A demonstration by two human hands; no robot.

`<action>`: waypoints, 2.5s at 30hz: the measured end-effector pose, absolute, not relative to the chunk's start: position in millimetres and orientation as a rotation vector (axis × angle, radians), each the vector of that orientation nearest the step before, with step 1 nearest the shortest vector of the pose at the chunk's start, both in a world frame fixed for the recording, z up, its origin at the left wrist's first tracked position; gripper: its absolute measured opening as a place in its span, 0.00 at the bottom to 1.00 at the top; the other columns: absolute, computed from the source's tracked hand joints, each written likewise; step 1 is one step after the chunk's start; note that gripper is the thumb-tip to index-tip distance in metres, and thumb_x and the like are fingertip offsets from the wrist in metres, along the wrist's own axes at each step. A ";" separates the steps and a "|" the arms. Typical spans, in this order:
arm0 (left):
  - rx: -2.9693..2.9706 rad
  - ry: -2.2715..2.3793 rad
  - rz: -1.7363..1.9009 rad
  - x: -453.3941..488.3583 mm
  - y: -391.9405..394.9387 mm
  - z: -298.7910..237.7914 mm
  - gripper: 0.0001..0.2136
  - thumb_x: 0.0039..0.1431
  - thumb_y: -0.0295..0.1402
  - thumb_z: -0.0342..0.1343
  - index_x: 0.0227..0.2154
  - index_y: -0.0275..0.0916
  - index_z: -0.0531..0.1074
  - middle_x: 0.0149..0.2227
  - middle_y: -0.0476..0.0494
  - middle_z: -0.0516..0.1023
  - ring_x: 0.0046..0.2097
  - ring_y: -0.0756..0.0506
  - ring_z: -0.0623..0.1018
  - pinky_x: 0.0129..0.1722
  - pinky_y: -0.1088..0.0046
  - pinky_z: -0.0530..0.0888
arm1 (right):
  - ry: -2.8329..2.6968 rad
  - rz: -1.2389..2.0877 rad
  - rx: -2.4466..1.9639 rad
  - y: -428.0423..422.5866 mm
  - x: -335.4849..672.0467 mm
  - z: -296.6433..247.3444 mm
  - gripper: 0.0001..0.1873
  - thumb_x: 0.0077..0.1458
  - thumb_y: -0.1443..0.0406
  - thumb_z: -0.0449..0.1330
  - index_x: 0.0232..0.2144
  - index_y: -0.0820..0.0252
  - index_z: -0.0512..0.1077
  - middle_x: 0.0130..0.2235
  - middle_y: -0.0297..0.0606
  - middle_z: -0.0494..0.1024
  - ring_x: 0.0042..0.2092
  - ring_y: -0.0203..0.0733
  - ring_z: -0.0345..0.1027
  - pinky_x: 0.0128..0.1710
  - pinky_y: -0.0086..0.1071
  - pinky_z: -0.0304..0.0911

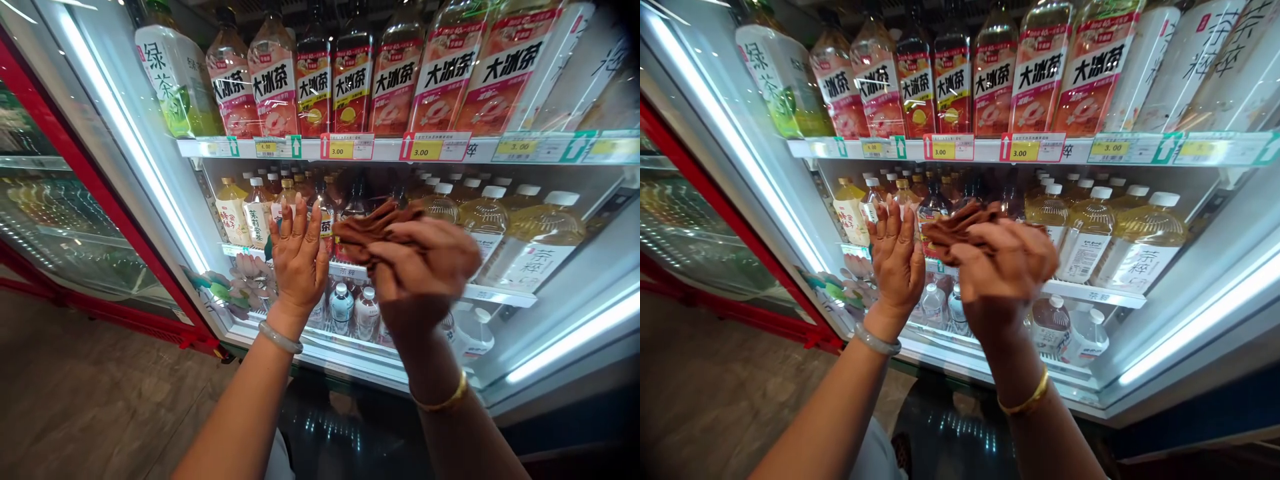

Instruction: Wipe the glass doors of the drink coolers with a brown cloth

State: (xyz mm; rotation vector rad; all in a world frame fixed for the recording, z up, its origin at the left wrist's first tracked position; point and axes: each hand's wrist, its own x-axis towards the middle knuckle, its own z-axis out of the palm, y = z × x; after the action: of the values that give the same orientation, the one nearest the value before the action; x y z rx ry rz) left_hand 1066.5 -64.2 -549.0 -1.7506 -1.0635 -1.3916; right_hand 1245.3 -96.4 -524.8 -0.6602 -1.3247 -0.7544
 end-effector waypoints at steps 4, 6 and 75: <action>-1.744 -1.093 -1.382 1068.2 -65.7 -548.9 0.28 0.73 0.33 0.42 0.74 0.45 0.49 0.76 0.44 0.47 0.77 0.42 0.46 0.76 0.52 0.42 | -1.232 -0.760 -0.680 -95.4 1257.5 -516.9 0.08 0.54 0.71 0.63 0.32 0.55 0.81 0.42 0.38 0.80 0.52 0.50 0.71 0.57 0.48 0.65; -1.745 -1.099 -1.377 1069.0 -65.3 -549.5 0.29 0.73 0.33 0.42 0.74 0.45 0.48 0.76 0.44 0.47 0.77 0.42 0.45 0.76 0.52 0.42 | -1.291 -0.771 -0.686 -95.5 1244.8 -525.2 0.06 0.55 0.69 0.65 0.32 0.52 0.81 0.42 0.36 0.81 0.52 0.49 0.71 0.58 0.49 0.63; -1.832 -0.880 -1.503 1152.8 -69.8 -557.3 0.33 0.71 0.31 0.43 0.75 0.40 0.40 0.77 0.44 0.39 0.77 0.41 0.40 0.75 0.52 0.34 | -1.381 -0.827 -0.724 -104.4 1287.3 -525.7 0.07 0.57 0.69 0.63 0.34 0.51 0.80 0.44 0.33 0.82 0.53 0.46 0.71 0.60 0.49 0.62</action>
State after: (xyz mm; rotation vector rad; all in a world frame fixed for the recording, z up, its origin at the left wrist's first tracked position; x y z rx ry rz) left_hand 1152.8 -69.8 -557.3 -1.8317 -0.8801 -1.5030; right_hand 1287.3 -104.4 -525.7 -0.7238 -1.3814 -0.8267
